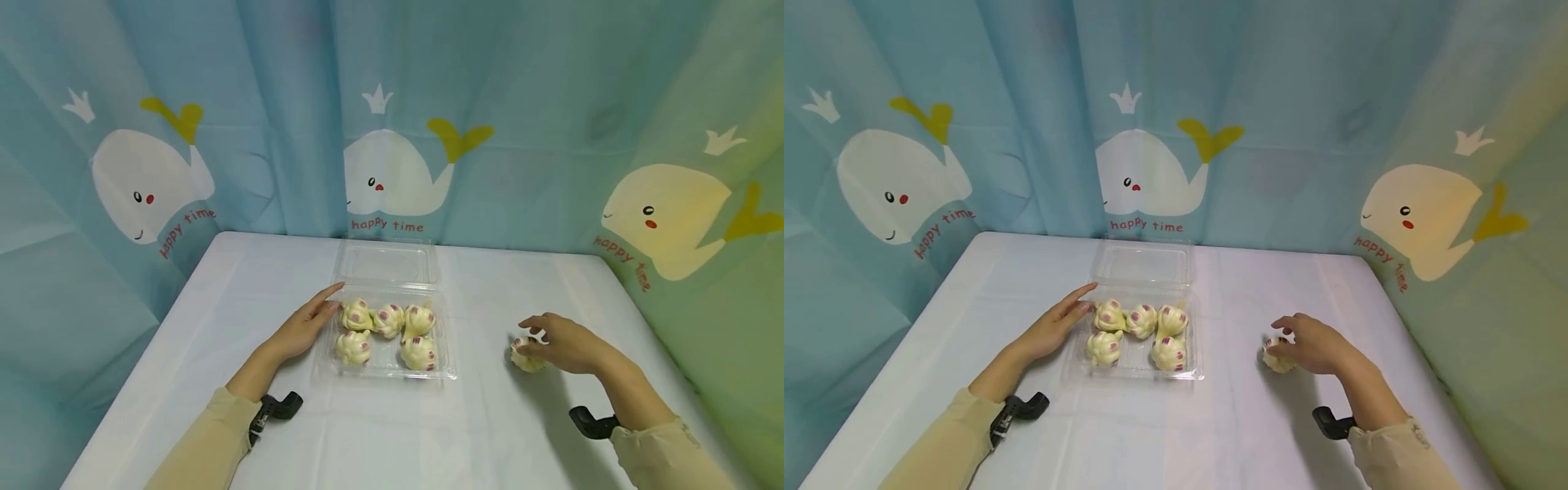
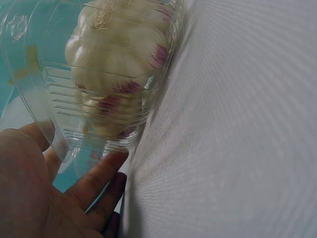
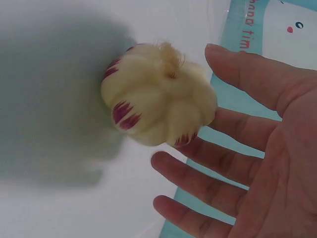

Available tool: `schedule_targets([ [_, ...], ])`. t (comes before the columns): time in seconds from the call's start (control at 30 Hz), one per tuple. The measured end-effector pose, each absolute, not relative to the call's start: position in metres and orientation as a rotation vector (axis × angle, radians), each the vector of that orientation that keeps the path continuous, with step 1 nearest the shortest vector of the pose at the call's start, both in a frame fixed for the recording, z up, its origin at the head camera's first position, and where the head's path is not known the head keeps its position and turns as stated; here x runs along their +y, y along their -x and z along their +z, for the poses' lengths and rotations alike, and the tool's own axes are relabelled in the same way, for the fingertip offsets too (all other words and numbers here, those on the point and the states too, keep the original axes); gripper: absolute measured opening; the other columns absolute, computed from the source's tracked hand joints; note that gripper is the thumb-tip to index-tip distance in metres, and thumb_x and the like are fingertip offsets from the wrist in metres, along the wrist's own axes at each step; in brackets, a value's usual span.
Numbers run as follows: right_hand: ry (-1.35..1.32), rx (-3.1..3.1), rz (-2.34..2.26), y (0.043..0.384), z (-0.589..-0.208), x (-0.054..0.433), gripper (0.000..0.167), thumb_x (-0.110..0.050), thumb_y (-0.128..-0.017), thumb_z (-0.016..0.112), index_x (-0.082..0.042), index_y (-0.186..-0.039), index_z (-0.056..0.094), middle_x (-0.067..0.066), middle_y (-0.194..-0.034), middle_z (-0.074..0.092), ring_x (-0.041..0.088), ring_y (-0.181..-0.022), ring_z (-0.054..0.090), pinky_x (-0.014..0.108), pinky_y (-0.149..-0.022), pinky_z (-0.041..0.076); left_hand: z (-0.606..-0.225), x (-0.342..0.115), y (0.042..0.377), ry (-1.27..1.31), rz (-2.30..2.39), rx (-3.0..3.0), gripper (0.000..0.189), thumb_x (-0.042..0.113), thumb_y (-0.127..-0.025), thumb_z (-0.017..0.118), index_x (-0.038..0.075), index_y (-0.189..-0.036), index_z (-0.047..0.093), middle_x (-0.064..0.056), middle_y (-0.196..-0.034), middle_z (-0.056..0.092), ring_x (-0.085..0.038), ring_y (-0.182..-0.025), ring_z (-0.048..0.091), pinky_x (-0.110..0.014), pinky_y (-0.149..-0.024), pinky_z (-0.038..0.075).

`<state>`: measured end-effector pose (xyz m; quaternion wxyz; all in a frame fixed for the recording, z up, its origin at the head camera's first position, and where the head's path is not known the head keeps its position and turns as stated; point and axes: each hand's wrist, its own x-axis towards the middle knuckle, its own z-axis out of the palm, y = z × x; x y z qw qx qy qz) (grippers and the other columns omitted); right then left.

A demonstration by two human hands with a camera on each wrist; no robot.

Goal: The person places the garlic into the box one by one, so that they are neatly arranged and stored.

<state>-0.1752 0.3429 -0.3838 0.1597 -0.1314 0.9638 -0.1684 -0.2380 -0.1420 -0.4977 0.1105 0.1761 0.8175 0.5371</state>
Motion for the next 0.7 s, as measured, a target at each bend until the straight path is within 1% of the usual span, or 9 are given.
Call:
schedule_targets([
  [0.13, 0.387, 2.718, -0.475, 0.175, -0.388, 0.348, 0.057, -0.035, -0.098, 0.072, 0.005, -0.136, 0.060, 0.017, -0.120, 0.067, 0.030, -0.104, 0.066, 0.045, -0.083, 0.054, -0.499, -0.142, 0.238, -0.514, 1.577, 2.409, 0.054, 0.052, -0.111, 0.040, 0.040, -0.162, 0.031, -0.016, -0.156, 0.052, -0.037, -0.149, 0.043, -0.065, -0.123, 0.027],
  [0.27, 0.382, 2.699, -0.470, 0.175, -0.393, 0.351, 0.057, -0.036, -0.097, 0.072, 0.005, -0.135, 0.061, 0.018, -0.120, 0.067, 0.031, -0.107, 0.065, 0.048, -0.086, 0.054, -0.499, -0.143, 0.238, -0.521, 1.573, 2.407, 0.054, 0.051, -0.111, 0.040, 0.039, -0.163, 0.031, -0.015, -0.159, 0.048, -0.038, -0.151, 0.039, -0.066, -0.123, 0.026],
  [0.33, 0.367, 2.695, -0.474, 0.175, -0.394, 0.352, 0.055, -0.035, -0.097, 0.072, 0.004, -0.134, 0.062, 0.015, -0.117, 0.068, 0.029, -0.105, 0.064, 0.047, -0.085, 0.053, -0.499, -0.143, 0.239, -0.529, 1.578, 2.402, 0.054, 0.050, -0.111, 0.040, 0.038, -0.163, 0.031, -0.016, -0.160, 0.047, -0.038, -0.152, 0.038, -0.066, -0.123, 0.025],
  [0.5, 0.340, 2.697, -0.469, 0.175, -0.396, 0.353, 0.048, -0.037, -0.098, 0.070, -0.004, -0.133, 0.064, 0.005, -0.110, 0.068, 0.020, -0.098, 0.060, 0.039, -0.080, 0.050, -0.499, -0.142, 0.240, -0.529, 1.590, 2.395, 0.054, 0.050, -0.111, 0.040, 0.039, -0.163, 0.031, -0.016, -0.157, 0.049, -0.039, -0.151, 0.039, -0.066, -0.123, 0.025],
  [0.6, 0.344, 2.697, -0.479, 0.175, -0.397, 0.352, 0.045, -0.037, -0.099, 0.070, -0.007, -0.132, 0.063, 0.004, -0.108, 0.068, 0.018, -0.096, 0.060, 0.037, -0.078, 0.049, -0.499, -0.143, 0.239, -0.517, 1.586, 2.393, 0.055, 0.052, -0.111, 0.040, 0.039, -0.163, 0.030, -0.016, -0.157, 0.049, -0.039, -0.151, 0.039, -0.066, -0.123, 0.025],
  [0.7, 0.354, 2.688, -0.524, 0.175, -0.398, 0.350, 0.044, -0.034, -0.099, 0.071, -0.007, -0.132, 0.064, 0.003, -0.107, 0.067, 0.017, -0.094, 0.059, 0.036, -0.077, 0.049, -0.499, -0.143, 0.239, -0.500, 1.577, 2.396, 0.055, 0.054, -0.110, 0.040, 0.041, -0.163, 0.030, -0.015, -0.158, 0.048, -0.038, -0.151, 0.039, -0.066, -0.123, 0.025],
])
